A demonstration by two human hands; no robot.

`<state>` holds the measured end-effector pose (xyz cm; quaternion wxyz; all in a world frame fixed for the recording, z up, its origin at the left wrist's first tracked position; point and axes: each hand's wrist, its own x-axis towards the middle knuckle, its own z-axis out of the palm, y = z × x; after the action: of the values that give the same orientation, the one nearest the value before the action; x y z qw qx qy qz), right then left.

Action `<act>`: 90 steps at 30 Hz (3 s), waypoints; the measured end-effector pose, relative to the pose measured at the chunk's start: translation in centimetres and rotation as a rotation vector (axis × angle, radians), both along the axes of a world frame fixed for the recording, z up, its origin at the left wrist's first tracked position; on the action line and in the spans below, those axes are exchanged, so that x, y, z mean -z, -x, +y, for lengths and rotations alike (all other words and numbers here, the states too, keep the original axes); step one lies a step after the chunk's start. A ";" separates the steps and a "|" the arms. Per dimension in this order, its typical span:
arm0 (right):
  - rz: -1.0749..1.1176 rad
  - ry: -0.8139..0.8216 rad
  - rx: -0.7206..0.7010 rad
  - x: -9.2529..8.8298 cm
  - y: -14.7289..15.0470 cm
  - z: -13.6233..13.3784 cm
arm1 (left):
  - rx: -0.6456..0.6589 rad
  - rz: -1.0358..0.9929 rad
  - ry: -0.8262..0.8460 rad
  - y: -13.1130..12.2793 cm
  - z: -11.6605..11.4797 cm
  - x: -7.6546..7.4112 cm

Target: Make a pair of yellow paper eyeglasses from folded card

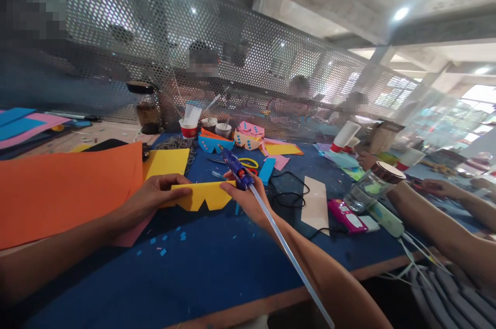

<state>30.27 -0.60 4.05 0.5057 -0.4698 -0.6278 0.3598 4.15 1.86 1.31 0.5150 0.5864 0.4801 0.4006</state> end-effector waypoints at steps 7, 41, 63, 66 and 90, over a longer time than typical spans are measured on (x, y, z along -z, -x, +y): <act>-0.024 0.022 -0.030 0.5 0.3 0.0 | -0.011 -0.041 0.027 -0.3 -0.6 -0.4; -0.043 0.030 -0.154 0.6 0.9 -0.5 | -0.026 0.025 -0.040 -0.4 -0.6 0.3; -0.272 -0.038 -0.178 1.4 0.3 -1.5 | -0.150 0.085 -0.122 3.0 1.7 -1.2; -0.407 -0.114 -0.165 1.6 0.0 -1.1 | -0.126 0.076 -0.103 2.9 2.0 -0.6; -0.533 -0.263 -0.253 1.7 -0.1 -0.9 | -0.117 -0.003 -0.004 3.2 2.3 1.1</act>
<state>30.36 -1.51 2.31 0.3309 -0.3963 -0.8327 0.1999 0.94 4.13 0.25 0.4903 0.5579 0.5120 0.4316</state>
